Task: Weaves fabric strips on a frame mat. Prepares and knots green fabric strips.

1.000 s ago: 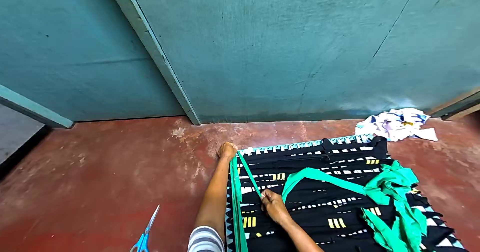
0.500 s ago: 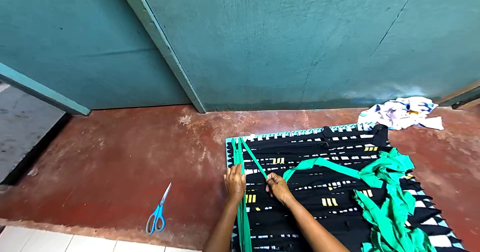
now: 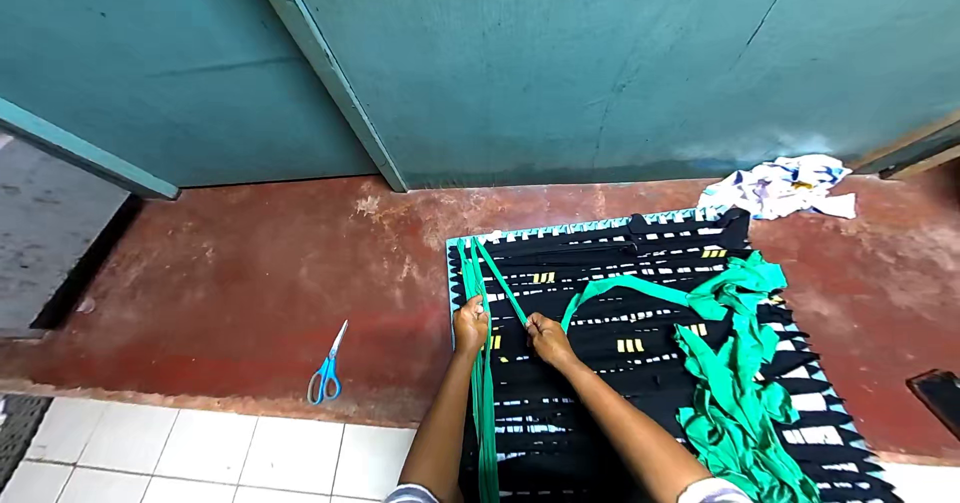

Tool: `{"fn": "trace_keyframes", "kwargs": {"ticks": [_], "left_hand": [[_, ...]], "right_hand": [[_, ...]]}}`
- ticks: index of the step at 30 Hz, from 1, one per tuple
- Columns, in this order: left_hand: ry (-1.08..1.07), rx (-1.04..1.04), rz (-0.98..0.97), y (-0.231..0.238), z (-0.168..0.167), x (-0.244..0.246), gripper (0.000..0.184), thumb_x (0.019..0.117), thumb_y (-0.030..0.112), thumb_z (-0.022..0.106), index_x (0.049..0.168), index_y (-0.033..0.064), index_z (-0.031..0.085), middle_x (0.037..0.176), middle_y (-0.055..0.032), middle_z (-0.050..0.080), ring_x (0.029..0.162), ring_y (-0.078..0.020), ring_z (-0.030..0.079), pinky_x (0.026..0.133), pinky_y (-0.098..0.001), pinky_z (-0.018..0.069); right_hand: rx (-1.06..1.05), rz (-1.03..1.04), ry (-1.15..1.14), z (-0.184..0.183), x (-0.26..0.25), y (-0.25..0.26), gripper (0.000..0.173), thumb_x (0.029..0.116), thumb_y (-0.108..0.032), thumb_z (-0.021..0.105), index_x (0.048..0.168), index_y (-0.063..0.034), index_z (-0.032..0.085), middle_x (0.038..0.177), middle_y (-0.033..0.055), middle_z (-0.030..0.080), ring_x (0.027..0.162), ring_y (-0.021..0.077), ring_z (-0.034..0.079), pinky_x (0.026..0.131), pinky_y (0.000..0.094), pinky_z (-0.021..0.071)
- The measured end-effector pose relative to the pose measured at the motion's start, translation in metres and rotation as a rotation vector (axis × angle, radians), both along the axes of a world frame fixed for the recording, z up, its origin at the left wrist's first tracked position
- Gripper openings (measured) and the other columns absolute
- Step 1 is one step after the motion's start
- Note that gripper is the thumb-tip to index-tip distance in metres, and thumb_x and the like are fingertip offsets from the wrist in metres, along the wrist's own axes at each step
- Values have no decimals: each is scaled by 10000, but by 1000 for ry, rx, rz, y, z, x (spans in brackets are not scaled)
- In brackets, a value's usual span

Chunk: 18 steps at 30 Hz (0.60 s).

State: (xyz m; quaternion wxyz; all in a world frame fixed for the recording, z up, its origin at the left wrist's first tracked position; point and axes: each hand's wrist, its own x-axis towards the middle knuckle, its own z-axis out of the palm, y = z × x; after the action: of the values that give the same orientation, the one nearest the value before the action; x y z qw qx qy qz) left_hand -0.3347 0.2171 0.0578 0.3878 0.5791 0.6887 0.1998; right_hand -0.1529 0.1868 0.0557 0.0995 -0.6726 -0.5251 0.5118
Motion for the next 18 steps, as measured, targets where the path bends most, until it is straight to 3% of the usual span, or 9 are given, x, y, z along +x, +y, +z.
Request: {"fn": "trace_keyframes", "kwargs": {"ticks": [3,6,9,12,15,16,18], "left_hand": [[15,-15,-44,-30,6,-6,411,997,18,571,1391,-94,549,1247,-288,661,1083,-367,691,999,-463,529],[27,22,-64,-77,10,-8,385,1009,13,547,1373,-109,561,1282,-300,644,1172,-400,657,1062,-486,493],[86,179,-28,-136,-1,-9,324,956,3,612,1259,-102,659,1237,-298,666,1168,-463,637,1052,-546,483],[168,374,92,-189,-21,-13,341,881,90,674,1184,-62,713,1276,-283,653,1157,-511,617,983,-633,479],[96,246,310,-230,-29,-25,466,921,132,620,1307,-129,601,1324,-355,589,1209,-568,558,1020,-683,422],[60,182,360,-242,-31,-31,462,948,117,598,1328,-144,572,1280,-365,603,1187,-550,578,1022,-665,436],[-25,-9,428,-258,-29,-42,375,1021,131,564,1256,-158,606,1113,-352,668,1065,-485,655,970,-618,493]], "right_hand": [[11,73,-61,3,0,-17,348,1115,-196,382,1247,25,615,1106,255,688,1093,401,665,980,563,491],[1,145,-106,8,0,-35,365,1119,-212,369,1267,16,612,1122,259,689,1118,411,662,982,570,491],[-21,237,-144,10,1,-53,378,1120,-229,368,1291,2,614,1146,264,692,1144,427,658,985,583,490],[-44,317,-173,10,2,-70,389,1125,-258,360,1298,-10,605,1139,262,694,1137,430,662,977,582,497],[-53,344,-181,6,4,-77,392,1123,-258,360,1302,-9,604,1154,265,691,1149,429,657,991,586,489],[-49,343,-178,6,5,-77,391,1123,-255,360,1299,-4,604,1158,266,689,1157,426,653,996,583,486],[-41,329,-169,5,8,-72,390,1124,-249,361,1288,4,608,1170,267,684,1170,421,647,1006,577,482]]}}
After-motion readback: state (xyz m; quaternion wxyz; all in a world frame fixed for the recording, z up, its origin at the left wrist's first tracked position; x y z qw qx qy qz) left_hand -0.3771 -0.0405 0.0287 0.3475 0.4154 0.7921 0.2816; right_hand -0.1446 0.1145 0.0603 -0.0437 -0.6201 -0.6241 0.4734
